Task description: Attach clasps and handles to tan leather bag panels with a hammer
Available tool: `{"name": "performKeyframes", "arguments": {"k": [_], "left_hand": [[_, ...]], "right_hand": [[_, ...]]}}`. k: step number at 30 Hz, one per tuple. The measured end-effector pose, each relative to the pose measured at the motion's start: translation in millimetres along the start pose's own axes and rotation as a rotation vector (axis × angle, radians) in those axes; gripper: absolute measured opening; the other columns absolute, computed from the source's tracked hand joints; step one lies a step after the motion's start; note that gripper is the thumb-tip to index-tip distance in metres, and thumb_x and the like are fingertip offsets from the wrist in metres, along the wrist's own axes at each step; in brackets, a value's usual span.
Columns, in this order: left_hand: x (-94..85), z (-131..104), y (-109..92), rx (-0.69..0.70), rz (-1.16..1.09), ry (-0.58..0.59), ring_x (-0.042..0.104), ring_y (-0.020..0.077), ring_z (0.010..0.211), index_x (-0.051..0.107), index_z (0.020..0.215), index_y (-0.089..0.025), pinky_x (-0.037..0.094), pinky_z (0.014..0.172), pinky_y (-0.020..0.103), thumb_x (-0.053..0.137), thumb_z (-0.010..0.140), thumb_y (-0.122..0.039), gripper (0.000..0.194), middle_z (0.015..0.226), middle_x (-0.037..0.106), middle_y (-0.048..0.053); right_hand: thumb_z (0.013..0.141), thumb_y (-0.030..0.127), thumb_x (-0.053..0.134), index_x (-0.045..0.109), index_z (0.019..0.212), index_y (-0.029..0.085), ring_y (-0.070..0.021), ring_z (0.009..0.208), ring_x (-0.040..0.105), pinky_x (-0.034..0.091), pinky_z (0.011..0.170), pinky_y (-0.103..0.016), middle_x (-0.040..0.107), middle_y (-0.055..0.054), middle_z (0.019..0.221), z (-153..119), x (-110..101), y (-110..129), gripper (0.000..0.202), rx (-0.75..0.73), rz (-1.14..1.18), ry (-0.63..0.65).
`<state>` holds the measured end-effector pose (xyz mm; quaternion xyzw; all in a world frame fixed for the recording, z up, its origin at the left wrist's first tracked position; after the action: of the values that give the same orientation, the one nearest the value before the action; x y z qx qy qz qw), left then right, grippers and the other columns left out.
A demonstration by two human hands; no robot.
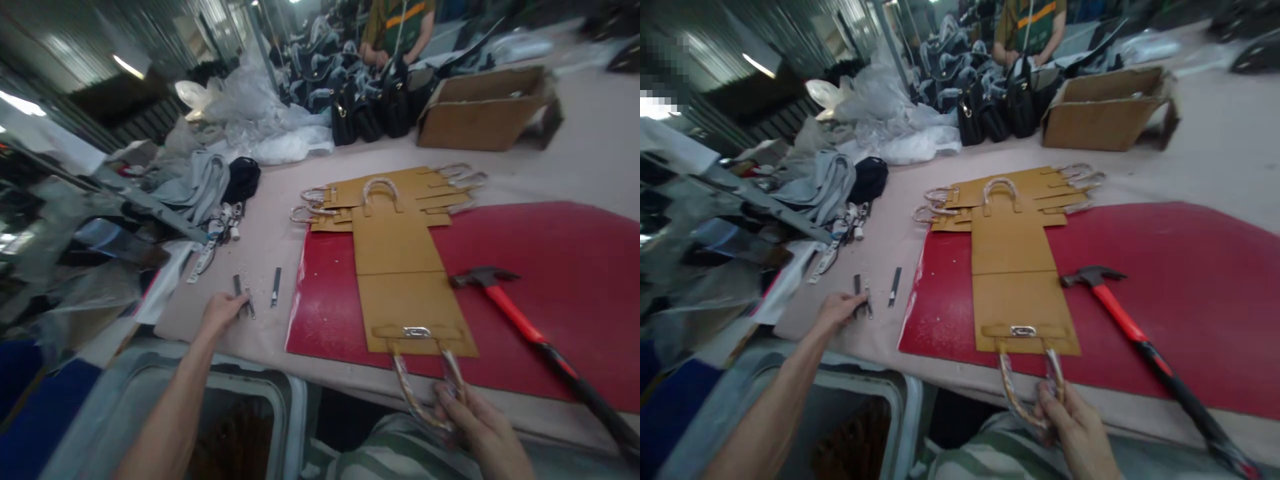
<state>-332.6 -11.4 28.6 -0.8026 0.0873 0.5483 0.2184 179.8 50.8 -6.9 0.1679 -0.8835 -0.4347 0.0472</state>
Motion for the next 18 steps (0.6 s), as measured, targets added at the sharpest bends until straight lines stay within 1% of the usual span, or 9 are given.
{"name": "performKeyframes", "arguments": {"k": [2,5,7,10,12,14,16,18], "left_hand": [[5.3,8,3,-0.051,0.008,0.020,0.062,0.0251,0.052,0.068,0.065,-0.014,0.040,0.048,0.031,0.065,0.076,-0.063,0.050,0.056,0.066,0.011],[11.3,20,7,-0.113,-0.050,0.021,0.061,0.0247,0.051,0.065,0.063,-0.015,0.043,0.046,0.031,0.071,0.071,-0.063,0.049,0.053,0.063,0.009],[14.3,23,9,-0.154,-0.150,0.018,0.062,0.0238,0.053,0.064,0.063,-0.015,0.047,0.047,0.030,0.074,0.069,-0.057,0.043,0.055,0.062,0.008],[17.6,22,10,-0.204,-0.267,-0.011,0.064,0.0225,0.057,0.064,0.068,-0.015,0.051,0.050,0.029,0.077,0.067,-0.045,0.032,0.060,0.064,0.006],[19.3,21,11,-0.187,-0.224,-0.011,0.064,0.0229,0.057,0.065,0.069,-0.015,0.050,0.049,0.029,0.076,0.068,-0.046,0.032,0.060,0.065,0.006],[20.9,21,10,-0.152,-0.122,0.016,0.063,0.0245,0.054,0.067,0.068,-0.016,0.045,0.044,0.029,0.074,0.070,-0.052,0.037,0.058,0.065,0.008],[21.9,22,8,-0.125,-0.037,0.051,0.062,0.0253,0.049,0.066,0.063,-0.016,0.040,0.041,0.030,0.074,0.069,-0.053,0.038,0.055,0.064,0.010],[21.7,20,5,-0.078,-0.078,0.058,0.059,0.0249,0.046,0.065,0.059,-0.016,0.039,0.039,0.031,0.076,0.066,-0.048,0.035,0.051,0.062,0.010]], "right_hand": [[0.063,0.080,0.068,0.056,0.067,0.020,-0.0146,0.049,0.048,0.042,0.048,-0.029,0.054,-0.001,0.059,-4,4,6,0.061,0.008,0.047,0.019],[0.069,0.072,0.069,0.055,0.074,0.020,-0.0136,0.050,0.049,0.042,0.049,-0.028,0.055,0.001,0.062,-8,6,7,0.054,0.010,0.095,0.019],[0.070,0.070,0.069,0.055,0.076,0.020,-0.0132,0.050,0.049,0.042,0.048,-0.028,0.055,0.002,0.063,-10,6,7,0.052,0.006,0.112,0.010],[0.071,0.069,0.068,0.054,0.076,0.020,-0.0128,0.051,0.048,0.042,0.048,-0.027,0.055,0.002,0.063,-13,6,7,0.051,0.007,0.119,0.010],[0.073,0.067,0.067,0.054,0.076,0.020,-0.0127,0.050,0.049,0.042,0.049,-0.027,0.055,0.002,0.064,-13,6,8,0.049,0.016,0.119,0.025],[0.074,0.066,0.067,0.054,0.078,0.020,-0.0128,0.051,0.050,0.042,0.050,-0.027,0.055,0.002,0.064,-14,6,9,0.048,0.020,0.127,0.043],[0.075,0.065,0.066,0.054,0.078,0.020,-0.0128,0.051,0.050,0.043,0.051,-0.027,0.055,0.002,0.063,-14,6,10,0.047,0.019,0.128,0.049],[0.073,0.065,0.068,0.055,0.079,0.019,-0.0128,0.051,0.051,0.043,0.050,-0.027,0.056,0.002,0.064,-14,5,11,0.048,0.020,0.131,0.039]]}}
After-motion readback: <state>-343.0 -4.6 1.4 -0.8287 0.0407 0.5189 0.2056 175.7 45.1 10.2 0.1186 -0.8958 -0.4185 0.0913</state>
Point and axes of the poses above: each hand's wrist, its own z-axis towards the middle knuckle, its own x-axis out of the palm, y = z × x, the point moved 1 cm from there along z, towards the middle knuckle
